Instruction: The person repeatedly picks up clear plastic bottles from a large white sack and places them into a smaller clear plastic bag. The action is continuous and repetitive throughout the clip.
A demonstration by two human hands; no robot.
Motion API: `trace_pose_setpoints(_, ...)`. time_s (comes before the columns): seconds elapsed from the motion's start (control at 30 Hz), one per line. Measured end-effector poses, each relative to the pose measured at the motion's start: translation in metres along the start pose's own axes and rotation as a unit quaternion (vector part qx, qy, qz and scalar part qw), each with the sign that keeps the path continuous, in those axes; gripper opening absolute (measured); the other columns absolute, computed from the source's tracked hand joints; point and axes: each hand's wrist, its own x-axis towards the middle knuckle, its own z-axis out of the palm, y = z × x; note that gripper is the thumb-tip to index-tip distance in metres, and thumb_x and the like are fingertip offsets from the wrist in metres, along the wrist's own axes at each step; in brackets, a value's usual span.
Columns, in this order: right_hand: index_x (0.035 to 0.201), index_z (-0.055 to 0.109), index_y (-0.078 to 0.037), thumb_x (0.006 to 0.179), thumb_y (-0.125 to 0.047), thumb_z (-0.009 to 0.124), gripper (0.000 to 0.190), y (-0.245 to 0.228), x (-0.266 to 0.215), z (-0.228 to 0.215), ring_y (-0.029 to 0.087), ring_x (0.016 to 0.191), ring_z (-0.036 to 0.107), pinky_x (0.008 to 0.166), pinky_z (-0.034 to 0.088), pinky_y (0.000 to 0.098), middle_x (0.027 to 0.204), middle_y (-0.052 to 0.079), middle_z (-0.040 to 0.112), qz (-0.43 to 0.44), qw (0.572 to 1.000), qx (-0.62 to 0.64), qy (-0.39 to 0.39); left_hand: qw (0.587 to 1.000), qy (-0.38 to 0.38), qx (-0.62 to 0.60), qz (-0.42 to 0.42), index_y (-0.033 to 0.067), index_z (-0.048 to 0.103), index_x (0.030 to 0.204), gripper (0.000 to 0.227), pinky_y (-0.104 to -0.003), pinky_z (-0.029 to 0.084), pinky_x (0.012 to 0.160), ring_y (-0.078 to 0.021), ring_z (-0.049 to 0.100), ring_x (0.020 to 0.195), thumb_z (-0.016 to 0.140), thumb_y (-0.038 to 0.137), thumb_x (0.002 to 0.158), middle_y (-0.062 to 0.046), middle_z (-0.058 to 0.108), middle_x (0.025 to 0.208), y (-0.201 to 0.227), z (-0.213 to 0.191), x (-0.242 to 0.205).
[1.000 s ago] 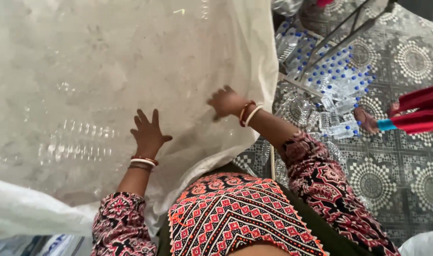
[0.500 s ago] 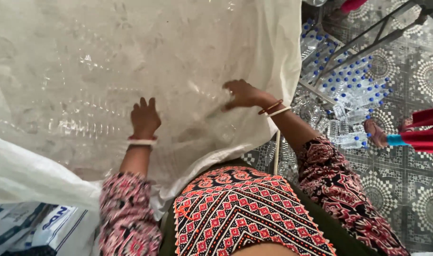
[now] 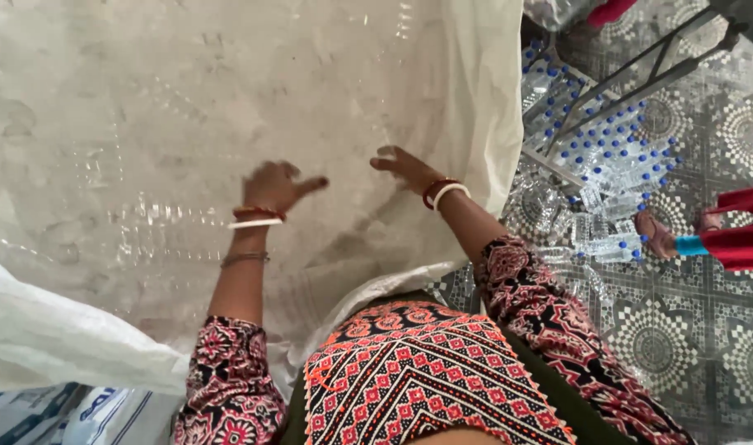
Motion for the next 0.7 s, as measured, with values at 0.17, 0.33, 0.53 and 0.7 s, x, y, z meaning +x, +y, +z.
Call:
trace_pose_setpoints(0.17,0.156,0.033,-0.025,0.079,-0.067,0.066,0.094,0.006,0.005,0.023,0.039,0.149,0.027,0.115,0.035,0.062,0.166,0.011,0.026,0.052,0.995,0.081,-0.029,0.98,-0.18,-0.076,0.029,0.0028,0.08,0.112,0.084,-0.047,0.055,0.1,-0.0355,0.074,0.104,0.062,0.079,0.08,-0.024,0.078,0.108,-0.055,0.097,0.05)
trace_pose_setpoints(0.33,0.155,0.038,-0.024,0.072,-0.065,0.073,0.099,0.027,0.035,0.039,0.035,0.153,0.019,0.117,0.026,0.0595,0.166,0.01,0.024,0.012,0.987,0.148,0.064,0.891,-0.312,-0.326,-0.052,0.0186,0.068,0.131,0.064,-0.042,0.045,0.102,-0.02,0.055,0.124,0.06,0.059,0.082,0.006,0.058,0.141,-0.044,0.091,0.052)
trace_pose_setpoints(0.53,0.155,0.037,-0.021,0.073,-0.069,0.074,0.102,0.063,0.059,0.019,0.036,0.15,0.027,0.119,0.026,0.0556,0.164,0.011,0.03,-0.035,0.977,0.211,0.008,0.855,-0.3,-0.417,-0.073,0.0238,0.069,0.127,0.05,-0.043,0.045,0.104,-0.0283,0.058,0.121,0.06,0.057,0.091,-0.007,0.07,0.138,-0.049,0.105,0.061)
trace_pose_setpoints(0.7,0.151,0.038,-0.017,0.078,-0.057,0.077,0.092,0.05,0.056,0.018,0.032,0.148,0.031,0.115,0.032,0.0554,0.158,0.014,0.038,-0.12,0.954,0.275,-0.022,0.87,-0.275,-0.408,-0.025,0.0114,0.077,0.116,0.052,-0.041,0.047,0.102,-0.0215,0.059,0.124,0.058,0.053,0.091,0.003,0.057,0.146,-0.037,0.084,0.06)
